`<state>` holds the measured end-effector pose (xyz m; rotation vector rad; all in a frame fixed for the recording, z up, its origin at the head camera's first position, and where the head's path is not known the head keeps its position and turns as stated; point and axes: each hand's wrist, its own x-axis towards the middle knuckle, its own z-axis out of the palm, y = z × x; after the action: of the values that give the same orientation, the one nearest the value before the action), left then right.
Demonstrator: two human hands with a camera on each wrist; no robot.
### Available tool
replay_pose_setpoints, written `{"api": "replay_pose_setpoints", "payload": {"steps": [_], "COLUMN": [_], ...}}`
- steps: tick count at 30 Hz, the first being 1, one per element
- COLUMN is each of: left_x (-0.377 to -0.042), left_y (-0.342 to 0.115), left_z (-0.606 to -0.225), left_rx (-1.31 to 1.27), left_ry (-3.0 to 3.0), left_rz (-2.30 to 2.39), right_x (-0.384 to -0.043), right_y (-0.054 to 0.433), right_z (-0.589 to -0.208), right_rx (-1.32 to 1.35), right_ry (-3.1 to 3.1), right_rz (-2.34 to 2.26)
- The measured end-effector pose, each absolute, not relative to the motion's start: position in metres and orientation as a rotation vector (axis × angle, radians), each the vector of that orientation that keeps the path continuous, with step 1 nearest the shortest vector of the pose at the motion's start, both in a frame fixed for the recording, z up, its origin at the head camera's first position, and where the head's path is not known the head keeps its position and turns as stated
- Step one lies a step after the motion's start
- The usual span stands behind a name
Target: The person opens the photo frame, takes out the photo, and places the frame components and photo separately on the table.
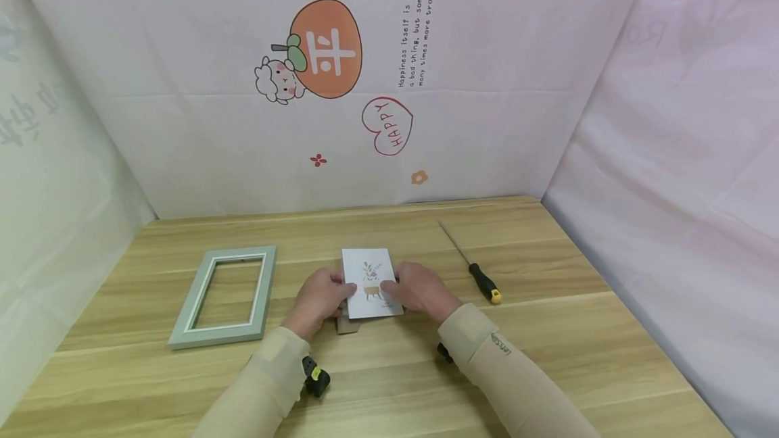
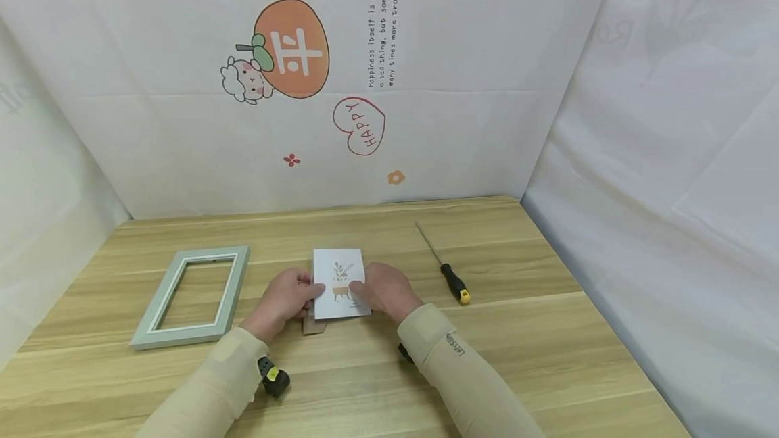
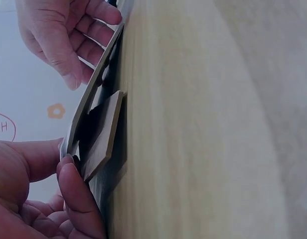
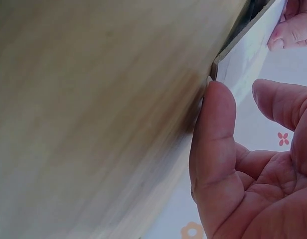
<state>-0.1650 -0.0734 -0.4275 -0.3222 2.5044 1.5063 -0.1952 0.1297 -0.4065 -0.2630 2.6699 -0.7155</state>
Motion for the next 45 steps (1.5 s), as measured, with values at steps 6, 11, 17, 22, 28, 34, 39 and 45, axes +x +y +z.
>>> {"api": "replay_pose_setpoints", "payload": {"steps": [6, 11, 17, 22, 28, 34, 39, 45], "left_x": [-0.166, -0.166, -0.167, -0.168, -0.168, -0.166, -0.162, -0.159], "left_y": [-0.076, -0.076, -0.075, -0.073, -0.073, -0.075, -0.079, -0.097], "left_z": [-0.430, -0.430, -0.430, -0.430, -0.430, -0.428, -0.426, -0.416], "left_rx": [-0.330, -0.341, -0.343, -0.344, -0.353, -0.335, -0.317, -0.238], "left_ry": [2.446, 2.427, 2.408, 2.394, 2.393, 2.392, 2.405, 2.554], "left_rz": [1.589, 1.611, 1.639, 1.658, 1.647, 1.657, 1.678, 1.566], "right_x": [-0.195, -0.196, -0.198, -0.198, -0.196, -0.196, -0.195, -0.195], "right_y": [0.131, 0.131, 0.133, 0.133, 0.132, 0.130, 0.131, 0.132], "right_z": [-0.405, -0.406, -0.407, -0.408, -0.408, -0.412, -0.413, -0.413], "right_rx": [-0.257, -0.253, -0.249, -0.272, -0.373, -0.434, -0.441, -0.417], "right_ry": [2.675, 2.683, 2.700, 2.756, 2.819, 2.839, 2.844, 2.839], "right_rz": [-0.732, -0.730, -0.702, -0.635, -0.530, -0.405, -0.399, -0.417]}}
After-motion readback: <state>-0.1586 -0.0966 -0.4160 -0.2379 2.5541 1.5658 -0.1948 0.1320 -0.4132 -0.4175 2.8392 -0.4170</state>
